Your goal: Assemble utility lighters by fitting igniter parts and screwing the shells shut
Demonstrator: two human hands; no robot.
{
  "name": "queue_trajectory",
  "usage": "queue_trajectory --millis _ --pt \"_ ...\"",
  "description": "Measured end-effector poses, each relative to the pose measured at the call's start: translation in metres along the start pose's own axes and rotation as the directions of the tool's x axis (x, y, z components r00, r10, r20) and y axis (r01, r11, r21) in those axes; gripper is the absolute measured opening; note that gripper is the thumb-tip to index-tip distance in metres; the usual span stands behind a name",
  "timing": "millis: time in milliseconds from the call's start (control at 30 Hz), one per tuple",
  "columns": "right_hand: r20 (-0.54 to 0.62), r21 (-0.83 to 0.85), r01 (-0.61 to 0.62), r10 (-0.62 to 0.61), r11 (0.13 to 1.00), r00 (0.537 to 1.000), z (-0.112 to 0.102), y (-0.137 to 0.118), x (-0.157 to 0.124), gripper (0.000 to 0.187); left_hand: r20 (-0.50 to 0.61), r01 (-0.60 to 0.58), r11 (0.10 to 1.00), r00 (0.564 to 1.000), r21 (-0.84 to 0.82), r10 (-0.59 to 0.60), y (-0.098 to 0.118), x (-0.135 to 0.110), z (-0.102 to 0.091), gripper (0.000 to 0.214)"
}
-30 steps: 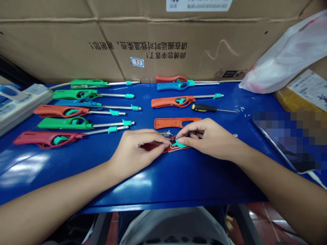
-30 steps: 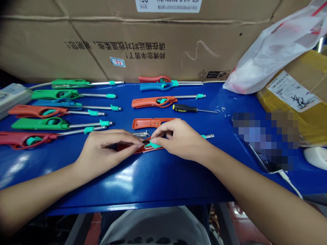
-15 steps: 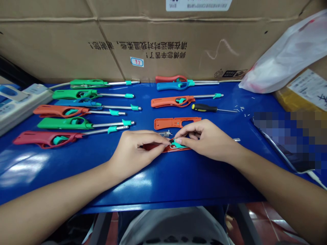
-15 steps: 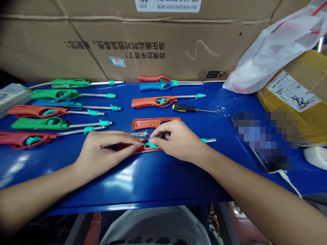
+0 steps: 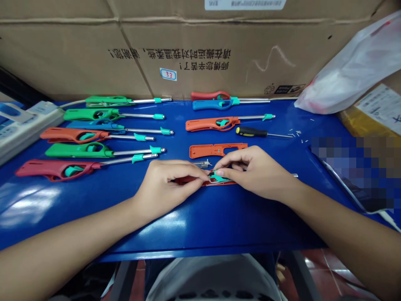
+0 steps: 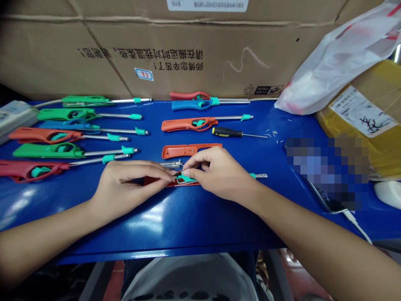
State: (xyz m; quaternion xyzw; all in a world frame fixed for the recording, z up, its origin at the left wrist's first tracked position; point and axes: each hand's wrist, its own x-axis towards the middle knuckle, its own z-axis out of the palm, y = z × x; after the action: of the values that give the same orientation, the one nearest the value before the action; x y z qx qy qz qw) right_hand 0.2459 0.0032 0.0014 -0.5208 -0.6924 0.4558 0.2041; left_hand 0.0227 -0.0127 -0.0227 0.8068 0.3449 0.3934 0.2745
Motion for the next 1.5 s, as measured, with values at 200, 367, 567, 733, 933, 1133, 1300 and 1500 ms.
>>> queue_trajectory --millis 200,367,567,733,933,1133,1300,1500 --pt "0.002 -0.019 -0.004 0.004 1.0 1.0 0.0 -0.001 -0.001 0.014 -0.002 -0.024 0.999 1.0 0.023 0.024 -0.002 -0.002 0.0 0.012" --pt "0.005 -0.026 -0.025 0.025 0.999 1.0 -0.001 -0.001 -0.001 0.012 0.037 -0.078 0.992 0.997 0.097 0.074 -0.007 0.0 0.001 0.015" --pt "-0.002 0.003 -0.039 0.039 0.999 0.999 -0.001 0.003 0.0 0.012 0.087 -0.099 0.989 0.992 0.11 0.089 -0.003 0.001 0.001 0.024" --pt "-0.045 0.033 -0.065 0.066 0.997 0.997 -0.002 0.006 0.002 0.011 0.114 -0.074 0.991 0.992 0.114 0.061 -0.001 -0.001 0.001 0.032" --pt "-0.066 0.011 -0.038 0.039 0.999 0.997 -0.002 0.008 0.0 0.009 0.155 -0.072 0.993 0.986 0.096 0.057 -0.004 -0.001 0.002 0.033" --pt "-0.09 0.032 -0.002 0.005 0.999 0.996 -0.004 0.011 -0.002 0.007 0.21 -0.1 0.988 0.975 0.115 0.075 -0.005 -0.001 0.0 0.035" --pt "-0.101 0.032 -0.004 0.007 0.999 0.995 -0.006 0.009 -0.003 0.008 0.234 -0.127 0.983 0.968 0.135 0.093 -0.008 -0.003 0.0 0.037" --pt "-0.125 -0.028 -0.013 0.009 1.0 0.992 -0.007 0.008 -0.002 0.01 0.243 -0.143 0.978 0.964 0.152 0.103 -0.01 -0.003 0.002 0.038"
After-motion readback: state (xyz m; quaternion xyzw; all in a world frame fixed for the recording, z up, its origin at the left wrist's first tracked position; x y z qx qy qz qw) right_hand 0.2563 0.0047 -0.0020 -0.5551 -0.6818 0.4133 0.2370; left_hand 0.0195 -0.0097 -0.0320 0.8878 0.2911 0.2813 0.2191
